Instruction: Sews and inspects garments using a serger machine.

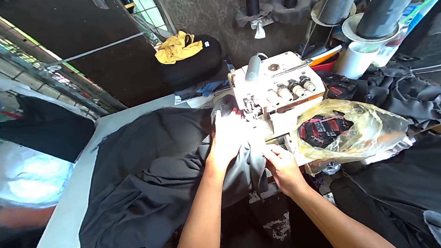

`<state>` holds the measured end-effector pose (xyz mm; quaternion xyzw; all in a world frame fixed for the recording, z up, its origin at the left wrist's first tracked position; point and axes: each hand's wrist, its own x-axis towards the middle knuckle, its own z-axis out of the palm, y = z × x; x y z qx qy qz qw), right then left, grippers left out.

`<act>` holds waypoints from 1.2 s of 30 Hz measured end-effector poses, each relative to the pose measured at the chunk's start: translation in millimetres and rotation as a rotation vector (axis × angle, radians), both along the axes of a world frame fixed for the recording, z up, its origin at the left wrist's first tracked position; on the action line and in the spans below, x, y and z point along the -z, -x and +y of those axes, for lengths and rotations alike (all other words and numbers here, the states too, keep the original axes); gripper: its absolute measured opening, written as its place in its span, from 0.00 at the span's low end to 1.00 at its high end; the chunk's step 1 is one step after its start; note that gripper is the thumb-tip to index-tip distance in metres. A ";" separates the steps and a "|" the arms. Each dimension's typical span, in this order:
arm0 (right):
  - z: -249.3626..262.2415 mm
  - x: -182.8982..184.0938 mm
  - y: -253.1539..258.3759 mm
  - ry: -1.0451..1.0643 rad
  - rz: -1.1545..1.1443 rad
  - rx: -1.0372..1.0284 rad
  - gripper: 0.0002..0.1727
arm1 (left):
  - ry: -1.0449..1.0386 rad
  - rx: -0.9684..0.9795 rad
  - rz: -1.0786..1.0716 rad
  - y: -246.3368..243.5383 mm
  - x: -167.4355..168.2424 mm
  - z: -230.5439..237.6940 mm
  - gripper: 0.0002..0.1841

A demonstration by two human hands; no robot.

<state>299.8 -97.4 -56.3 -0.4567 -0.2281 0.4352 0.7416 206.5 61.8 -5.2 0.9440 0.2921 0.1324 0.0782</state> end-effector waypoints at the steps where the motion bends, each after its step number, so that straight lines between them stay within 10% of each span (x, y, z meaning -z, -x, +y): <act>1: 2.2 -6.0 2.5 0.004 0.037 -0.002 0.10 | -0.002 0.010 0.019 -0.1 -1.6 2.8 0.25; 15: 66.2 -80.4 11.4 -0.074 0.829 -0.150 0.09 | 0.153 -0.297 -0.045 2.7 -19.7 34.3 0.31; 20: 29.2 -59.9 -14.5 0.182 0.310 -0.365 0.04 | 0.301 -0.567 0.385 32.6 -60.9 -40.3 0.21; 26: 0.5 -3.4 -74.8 0.335 0.204 0.043 0.13 | 0.251 0.014 0.010 61.7 -14.1 -100.2 0.24; 36: -39.1 1.0 -49.1 0.022 -0.001 0.020 0.12 | -0.090 0.050 -0.380 43.4 -27.4 -89.0 0.17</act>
